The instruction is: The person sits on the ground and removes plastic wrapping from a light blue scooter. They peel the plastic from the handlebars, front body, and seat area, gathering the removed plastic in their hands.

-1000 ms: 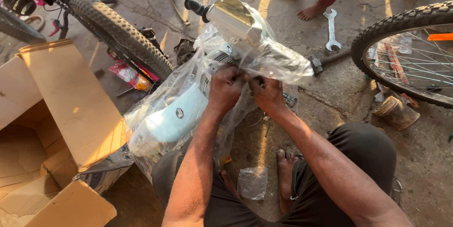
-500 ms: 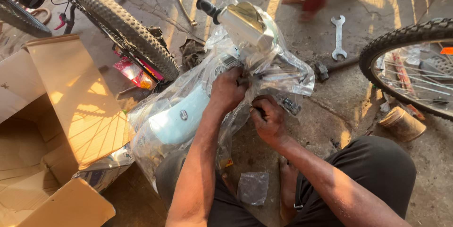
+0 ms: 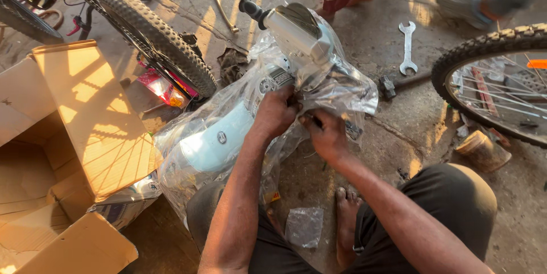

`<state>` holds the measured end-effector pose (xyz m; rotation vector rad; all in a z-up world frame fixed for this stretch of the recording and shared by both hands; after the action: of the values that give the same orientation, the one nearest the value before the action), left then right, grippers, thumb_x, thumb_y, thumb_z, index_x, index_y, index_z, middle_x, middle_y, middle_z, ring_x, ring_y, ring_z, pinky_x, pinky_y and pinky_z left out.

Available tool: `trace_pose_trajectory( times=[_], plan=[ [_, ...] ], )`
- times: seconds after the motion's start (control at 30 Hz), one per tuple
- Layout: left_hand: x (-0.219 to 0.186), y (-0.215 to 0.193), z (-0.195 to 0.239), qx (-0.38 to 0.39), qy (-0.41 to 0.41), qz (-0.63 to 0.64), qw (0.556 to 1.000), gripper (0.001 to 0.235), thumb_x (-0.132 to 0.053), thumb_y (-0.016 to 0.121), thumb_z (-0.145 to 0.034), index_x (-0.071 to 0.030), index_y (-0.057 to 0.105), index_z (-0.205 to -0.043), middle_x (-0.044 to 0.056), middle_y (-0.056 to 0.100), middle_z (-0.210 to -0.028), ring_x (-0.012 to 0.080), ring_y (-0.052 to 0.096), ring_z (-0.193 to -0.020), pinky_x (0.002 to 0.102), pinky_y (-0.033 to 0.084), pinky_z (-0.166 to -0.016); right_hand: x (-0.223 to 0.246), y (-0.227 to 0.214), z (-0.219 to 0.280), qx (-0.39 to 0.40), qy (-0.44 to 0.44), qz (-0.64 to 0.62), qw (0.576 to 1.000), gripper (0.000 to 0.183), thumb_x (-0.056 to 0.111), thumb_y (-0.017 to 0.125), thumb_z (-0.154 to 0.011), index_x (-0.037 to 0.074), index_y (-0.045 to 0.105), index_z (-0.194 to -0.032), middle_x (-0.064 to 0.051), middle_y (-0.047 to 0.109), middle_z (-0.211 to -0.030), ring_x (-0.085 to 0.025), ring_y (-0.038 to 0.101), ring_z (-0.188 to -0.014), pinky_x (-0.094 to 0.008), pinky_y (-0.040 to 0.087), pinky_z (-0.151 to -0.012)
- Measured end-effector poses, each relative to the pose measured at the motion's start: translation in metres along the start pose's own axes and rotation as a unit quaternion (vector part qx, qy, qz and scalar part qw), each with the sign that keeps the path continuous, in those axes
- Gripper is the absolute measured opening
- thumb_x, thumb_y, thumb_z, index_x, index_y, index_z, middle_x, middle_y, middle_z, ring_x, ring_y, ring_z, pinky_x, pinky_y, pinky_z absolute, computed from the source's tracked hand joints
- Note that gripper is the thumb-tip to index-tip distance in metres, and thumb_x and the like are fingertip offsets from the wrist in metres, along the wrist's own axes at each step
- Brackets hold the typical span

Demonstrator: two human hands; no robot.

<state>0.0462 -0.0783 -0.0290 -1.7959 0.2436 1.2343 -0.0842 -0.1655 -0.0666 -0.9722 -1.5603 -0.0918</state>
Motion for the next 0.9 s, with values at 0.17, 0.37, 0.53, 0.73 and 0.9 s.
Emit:
trace_pose_trajectory(
  times=[0.17,0.37,0.53,0.73,0.9],
  plan=[
    [-0.007,-0.008,0.006,-0.106,0.028,-0.007,0.994,0.012,-0.013,0.07,-0.085,-0.004,0.072,-0.092,0.019,0.072,-0.083,0.0367,0.072,-0.079,0.045,0.054,-0.069,-0.048,0.007,0.001,-0.016,0.188,-0.197,0.962,0.023,0.019,0.072,-0.099,-0.003,0.074,-0.092,-0.008,0.064,-0.071,-0.015,0.056,-0.054,-0.031,0.046,-0.049],
    [-0.014,-0.008,0.016,-0.196,0.095,-0.014,0.976,0.008,-0.009,0.067,-0.086,-0.006,0.071,-0.092,0.017,0.072,-0.085,0.0377,0.07,-0.078,0.046,0.053,-0.068,-0.076,0.009,0.011,-0.099,0.284,-0.383,0.873,0.02,0.019,0.073,-0.094,-0.001,0.074,-0.096,-0.007,0.065,-0.071,-0.016,0.06,-0.054,-0.035,0.054,-0.049],
    [-0.017,-0.008,0.018,-0.219,0.111,-0.001,0.969,0.01,-0.007,0.065,-0.087,-0.007,0.072,-0.095,0.014,0.073,-0.088,0.0342,0.072,-0.079,0.044,0.055,-0.069,-0.071,0.004,0.013,-0.114,0.292,-0.385,0.868,0.022,0.018,0.071,-0.097,-0.004,0.072,-0.092,-0.009,0.066,-0.071,-0.018,0.059,-0.053,-0.038,0.054,-0.05],
    [-0.011,-0.015,0.016,-0.233,0.115,0.001,0.966,0.01,-0.006,0.069,-0.087,-0.006,0.072,-0.097,0.014,0.073,-0.088,0.0322,0.072,-0.08,0.042,0.055,-0.07,0.022,-0.019,0.018,-0.101,-0.135,0.034,0.985,0.009,0.009,0.073,-0.096,0.002,0.075,-0.091,-0.006,0.072,-0.076,-0.015,0.062,-0.056,-0.033,0.047,-0.048],
    [-0.005,-0.015,0.009,-0.176,0.073,0.07,0.979,0.013,-0.012,0.074,-0.089,-0.004,0.074,-0.099,0.012,0.073,-0.086,0.0251,0.072,-0.075,0.038,0.056,-0.069,0.059,-0.021,0.029,-0.065,-0.243,0.061,0.966,0.008,0.008,0.074,-0.093,0.001,0.071,-0.096,-0.012,0.071,-0.088,-0.025,0.07,-0.068,-0.037,0.054,-0.058]
  ],
)
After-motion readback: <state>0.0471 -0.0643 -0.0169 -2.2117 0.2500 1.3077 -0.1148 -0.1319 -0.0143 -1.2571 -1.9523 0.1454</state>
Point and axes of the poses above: each hand's wrist, its own z-axis away from the middle knuckle, its own y-axis out of the palm, x = y × z, the point moved 8 cm from there along -z, towards the middle knuckle
